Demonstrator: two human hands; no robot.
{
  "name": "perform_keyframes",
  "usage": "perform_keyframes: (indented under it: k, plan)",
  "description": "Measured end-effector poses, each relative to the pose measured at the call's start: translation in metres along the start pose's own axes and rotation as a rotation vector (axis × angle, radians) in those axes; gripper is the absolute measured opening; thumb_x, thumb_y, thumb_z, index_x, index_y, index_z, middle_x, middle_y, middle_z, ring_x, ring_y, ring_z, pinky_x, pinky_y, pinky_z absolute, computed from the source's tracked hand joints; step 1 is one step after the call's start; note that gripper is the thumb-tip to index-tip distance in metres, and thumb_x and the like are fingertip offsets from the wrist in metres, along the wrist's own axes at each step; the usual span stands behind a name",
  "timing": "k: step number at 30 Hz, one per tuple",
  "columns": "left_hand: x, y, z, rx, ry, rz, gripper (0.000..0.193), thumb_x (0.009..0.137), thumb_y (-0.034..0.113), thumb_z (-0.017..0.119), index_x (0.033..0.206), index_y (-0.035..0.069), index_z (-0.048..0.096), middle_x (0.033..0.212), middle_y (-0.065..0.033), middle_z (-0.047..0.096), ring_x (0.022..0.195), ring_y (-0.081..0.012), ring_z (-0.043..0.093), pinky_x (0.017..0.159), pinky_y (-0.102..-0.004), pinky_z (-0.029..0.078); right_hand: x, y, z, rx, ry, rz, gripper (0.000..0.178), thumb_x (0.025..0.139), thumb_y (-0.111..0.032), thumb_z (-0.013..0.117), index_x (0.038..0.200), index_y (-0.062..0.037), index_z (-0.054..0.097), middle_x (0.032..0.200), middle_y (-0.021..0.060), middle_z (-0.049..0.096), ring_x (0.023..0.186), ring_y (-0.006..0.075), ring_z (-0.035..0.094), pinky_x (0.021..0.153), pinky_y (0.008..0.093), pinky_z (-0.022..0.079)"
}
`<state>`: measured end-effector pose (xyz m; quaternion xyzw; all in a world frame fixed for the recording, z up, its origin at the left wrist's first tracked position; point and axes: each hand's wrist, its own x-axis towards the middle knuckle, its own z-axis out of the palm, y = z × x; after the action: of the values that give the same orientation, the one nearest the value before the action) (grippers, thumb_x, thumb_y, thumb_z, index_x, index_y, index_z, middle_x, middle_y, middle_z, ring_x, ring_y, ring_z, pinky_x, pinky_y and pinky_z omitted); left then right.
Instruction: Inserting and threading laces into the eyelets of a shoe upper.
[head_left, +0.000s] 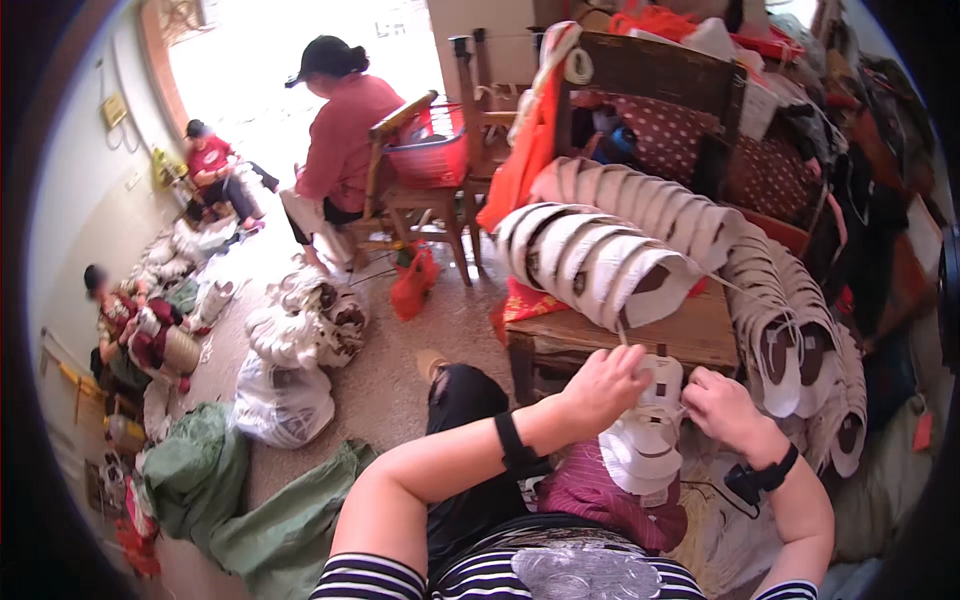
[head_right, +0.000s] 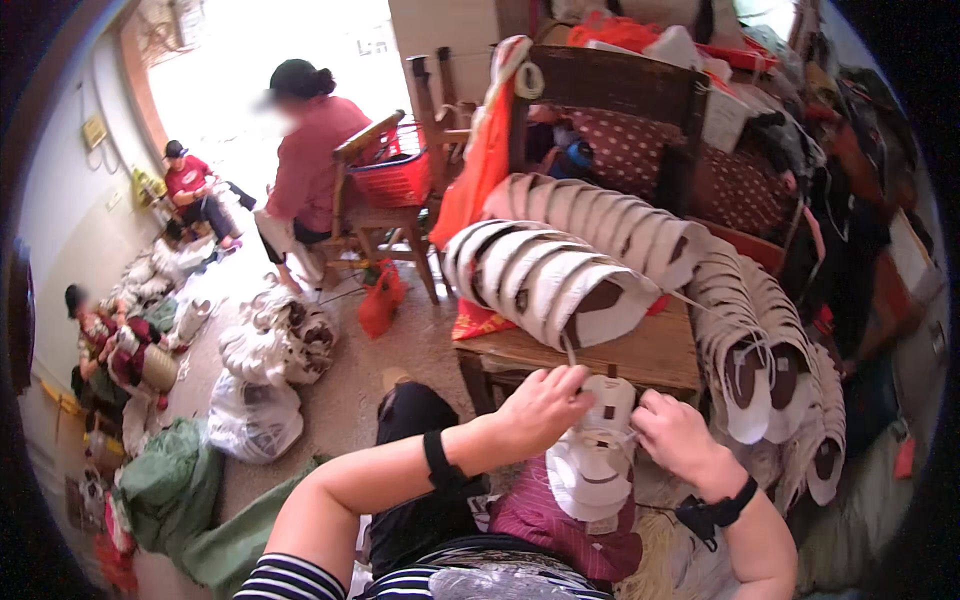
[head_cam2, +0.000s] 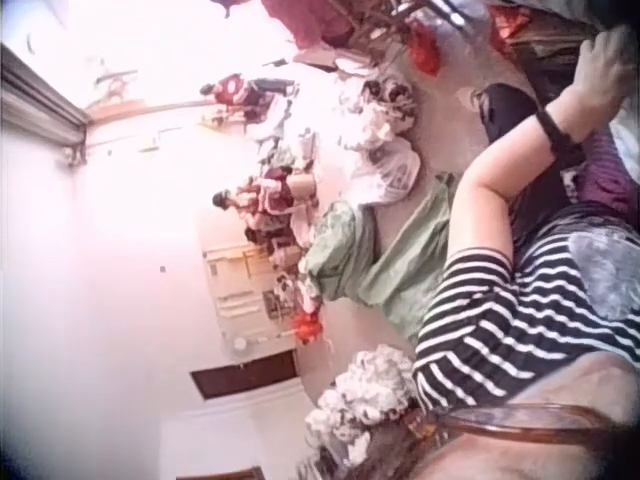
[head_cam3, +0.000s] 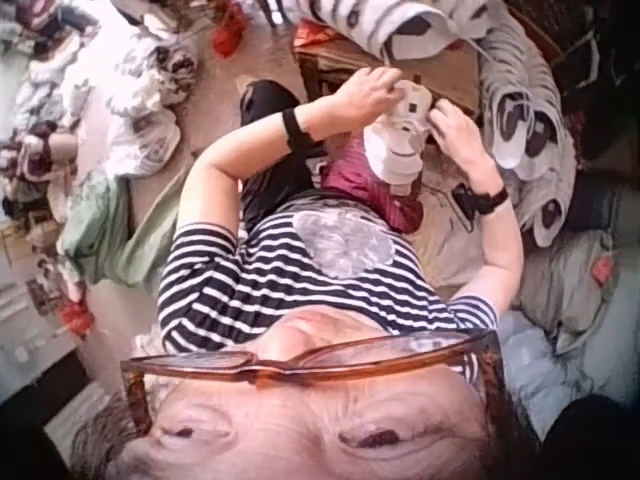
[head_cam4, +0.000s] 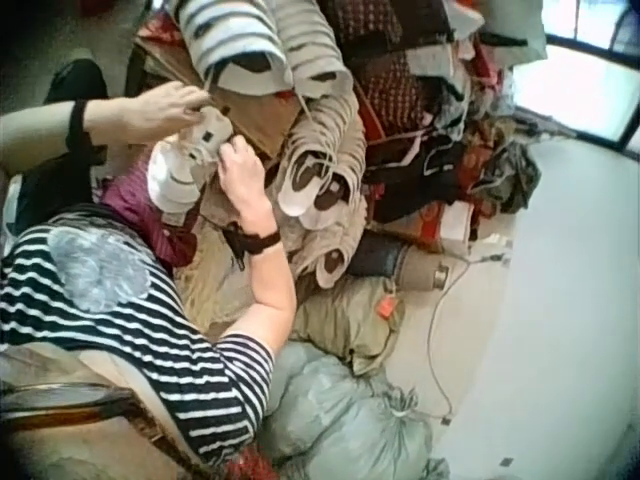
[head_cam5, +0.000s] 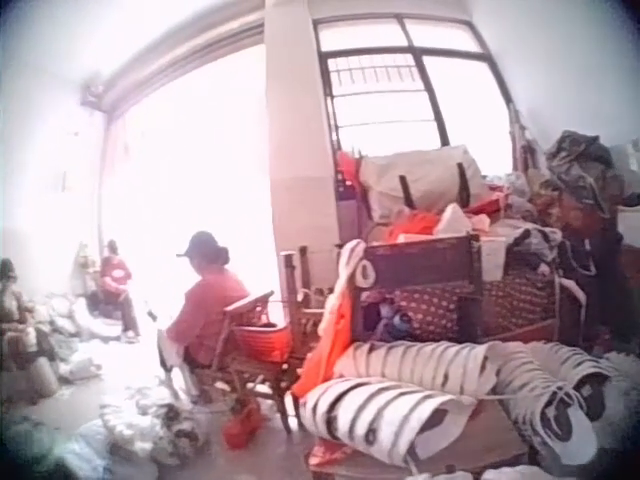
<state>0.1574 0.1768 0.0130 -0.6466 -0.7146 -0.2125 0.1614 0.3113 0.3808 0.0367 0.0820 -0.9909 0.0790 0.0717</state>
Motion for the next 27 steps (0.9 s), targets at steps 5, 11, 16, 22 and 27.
perform_keyframes:
  k: [5,11,16,22,27]
  plan:
    - [0.01,-0.026,0.011,-0.084,-0.352,0.022,0.023,0.079,0.019,0.063,0.1,0.007,0.063,0.104,-0.0125,0.055,0.099,-0.0276,0.058,0.078,-0.0396,0.047,-0.004,0.021,0.021,0.423,-0.028,0.16,0.018,0.078,-0.02,0.072,0.084,-0.0036,0.069,0.087,0.0121,0.059,0.074,0.0271,0.062,0.068,0.0354,0.051]
    - [0.0,-0.013,0.032,-0.294,-0.144,-0.163,0.021,0.079,0.025,0.064,0.075,0.005,0.067,0.099,-0.0118,0.055,0.095,-0.031,0.057,0.08,-0.0449,0.047,-0.011,0.015,0.062,0.724,0.288,0.629,0.018,0.077,-0.014,0.071,0.073,0.0022,0.066,0.075,0.0079,0.056,0.071,0.0177,0.057,0.065,0.0301,0.045]
    - [-0.011,-0.002,0.045,-0.437,-0.031,-0.403,0.017,0.077,0.021,0.064,0.076,0.004,0.068,0.096,-0.0091,0.055,0.098,-0.029,0.053,0.081,-0.044,0.046,-0.008,-0.01,0.046,0.637,0.324,0.511,0.014,0.079,-0.011,0.069,0.077,0.0014,0.064,0.081,0.0078,0.058,0.074,0.0182,0.057,0.065,0.03,0.046]
    - [0.0,0.023,0.054,-0.604,0.243,-0.552,0.013,0.078,0.015,0.067,0.073,0.003,0.064,0.093,-0.0088,0.055,0.094,-0.0299,0.049,0.08,-0.0429,0.043,-0.009,-0.017,0.036,0.619,0.334,0.398,0.007,0.08,-0.005,0.066,0.081,0.0012,0.063,0.086,0.008,0.059,0.078,0.0182,0.059,0.068,0.0292,0.047]
    - [0.014,0.047,-0.03,-1.042,0.329,-0.068,0.017,0.09,0.017,0.064,0.08,0.003,0.063,0.088,-0.0058,0.052,0.085,-0.0196,0.048,0.075,-0.0338,0.04,0.004,-0.041,-0.007,1.103,0.145,0.513,0.009,0.092,-0.009,0.06,0.088,-0.001,0.061,0.081,0.0013,0.056,0.067,0.0067,0.055,0.055,0.0237,0.044]
